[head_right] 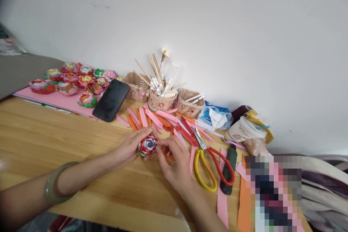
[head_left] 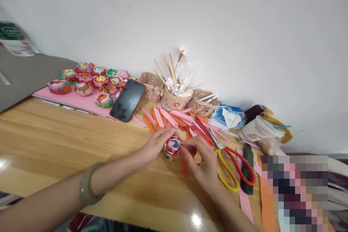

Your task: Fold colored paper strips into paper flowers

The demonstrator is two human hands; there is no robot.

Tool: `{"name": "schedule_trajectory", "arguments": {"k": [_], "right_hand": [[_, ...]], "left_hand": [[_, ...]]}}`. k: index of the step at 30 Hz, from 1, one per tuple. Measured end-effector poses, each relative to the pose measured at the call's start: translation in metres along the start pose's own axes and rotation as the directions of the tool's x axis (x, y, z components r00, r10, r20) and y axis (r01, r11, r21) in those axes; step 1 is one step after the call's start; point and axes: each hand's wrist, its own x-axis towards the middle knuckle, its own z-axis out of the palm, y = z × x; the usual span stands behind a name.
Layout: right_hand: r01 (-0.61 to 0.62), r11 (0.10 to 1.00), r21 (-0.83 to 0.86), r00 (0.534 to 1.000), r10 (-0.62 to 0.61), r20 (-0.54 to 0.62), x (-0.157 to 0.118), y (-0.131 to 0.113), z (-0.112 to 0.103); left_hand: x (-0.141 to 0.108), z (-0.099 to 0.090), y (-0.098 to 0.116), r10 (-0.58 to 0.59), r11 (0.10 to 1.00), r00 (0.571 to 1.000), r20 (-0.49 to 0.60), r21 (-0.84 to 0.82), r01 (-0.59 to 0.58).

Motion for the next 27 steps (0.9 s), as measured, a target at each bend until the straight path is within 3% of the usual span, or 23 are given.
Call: {"name": "schedule_trajectory", "arguments": {"k": [12, 18, 21, 24, 27], "right_hand": [[-0.011, 1.0, -0.012, 0.998, 0.012, 0.062, 0.001, 0.001, 0.003], [-0.027, 1.0, 0.01, 0.998, 0.026, 0.055, 0.001, 0.0, 0.003], [-0.056, 0.997, -0.049, 0.992, 0.061, 0.111, 0.001, 0.0, 0.005], [-0.036, 0.997, -0.069, 0.979, 0.049, 0.196, 0.001, 0.0, 0.008], [0.001, 0.999, -0.052, 0.98, 0.01, 0.201, 0.0, 0.001, 0.012]], "left_hand": [[0.0, -0.002, -0.002, 0.037, 0.999, 0.998, 0.043, 0.011, -0.038], [0.001, -0.005, -0.005, 0.01, 1.0, 0.999, -0.044, -0.006, -0.011], [0.002, -0.008, -0.008, -0.015, 1.0, 0.999, -0.041, -0.006, 0.015], [0.005, -0.011, -0.009, 0.035, 0.998, 0.999, -0.038, 0.063, -0.032], [0.01, -0.017, -0.001, 0.077, 0.974, 0.997, -0.001, 0.215, -0.075]]}}
